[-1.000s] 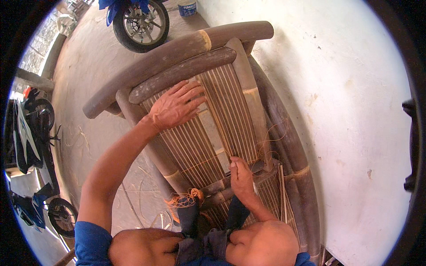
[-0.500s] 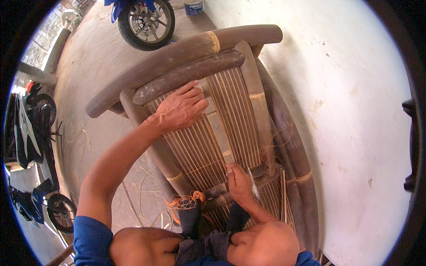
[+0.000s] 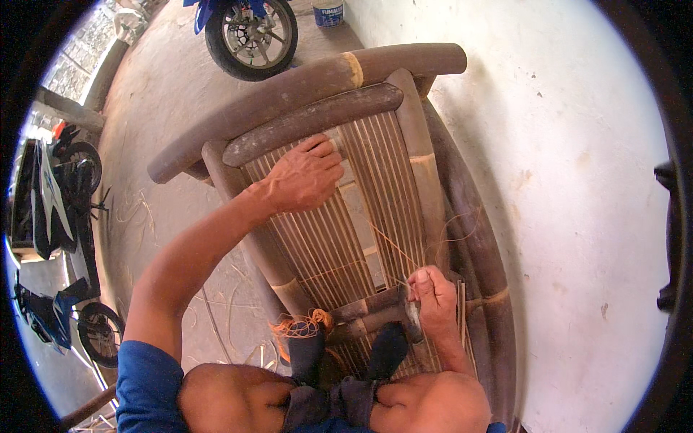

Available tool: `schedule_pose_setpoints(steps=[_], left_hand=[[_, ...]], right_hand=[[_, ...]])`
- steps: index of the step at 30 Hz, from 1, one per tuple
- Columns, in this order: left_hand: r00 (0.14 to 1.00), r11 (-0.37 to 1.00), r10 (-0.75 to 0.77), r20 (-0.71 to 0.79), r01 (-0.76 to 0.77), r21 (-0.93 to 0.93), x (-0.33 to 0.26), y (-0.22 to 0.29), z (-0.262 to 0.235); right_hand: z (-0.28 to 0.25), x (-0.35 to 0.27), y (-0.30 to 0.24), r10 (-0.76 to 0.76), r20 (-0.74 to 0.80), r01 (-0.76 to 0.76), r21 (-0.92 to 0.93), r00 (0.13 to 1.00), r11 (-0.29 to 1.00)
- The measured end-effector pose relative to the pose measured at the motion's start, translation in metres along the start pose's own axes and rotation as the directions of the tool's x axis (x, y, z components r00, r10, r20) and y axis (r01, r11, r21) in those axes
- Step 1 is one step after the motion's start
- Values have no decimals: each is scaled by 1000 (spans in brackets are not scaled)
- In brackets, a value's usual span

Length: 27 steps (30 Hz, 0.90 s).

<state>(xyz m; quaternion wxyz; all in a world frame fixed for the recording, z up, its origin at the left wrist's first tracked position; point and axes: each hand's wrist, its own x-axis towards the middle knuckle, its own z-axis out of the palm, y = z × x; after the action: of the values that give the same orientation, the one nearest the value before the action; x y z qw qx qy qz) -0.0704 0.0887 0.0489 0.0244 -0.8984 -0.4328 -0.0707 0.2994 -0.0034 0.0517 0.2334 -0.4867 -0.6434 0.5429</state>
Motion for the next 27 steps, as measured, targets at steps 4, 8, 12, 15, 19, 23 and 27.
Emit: schedule_pose_setpoints(steps=[4,8,12,15,19,23,27], left_hand=[[999,999,22,-29,-23,-32,2,1,-3],[999,998,23,-44,-25,-55,1,4,-7],[999,997,2,-42,-6,-81,3,8,-6],[999,993,-45,22,47,-105,10,8,-8],[968,938,-238,84,251,-237,22,4,-17],[901,776,-392,183,431,-460,31,2,-21],[906,742,-359,223,422,-521,30,1,-18]], right_hand=[[-14,12,-10,-260,-18,239,-340,965,910],[-38,22,-15,-553,14,453,-593,833,666],[-75,28,-39,-111,-64,76,-406,992,911],[-82,58,-58,-313,-248,85,-643,917,761],[-46,85,-65,-663,-280,364,-659,694,659],[35,107,-47,-137,100,141,-35,985,989],[93,122,-23,152,319,-319,579,936,750]])
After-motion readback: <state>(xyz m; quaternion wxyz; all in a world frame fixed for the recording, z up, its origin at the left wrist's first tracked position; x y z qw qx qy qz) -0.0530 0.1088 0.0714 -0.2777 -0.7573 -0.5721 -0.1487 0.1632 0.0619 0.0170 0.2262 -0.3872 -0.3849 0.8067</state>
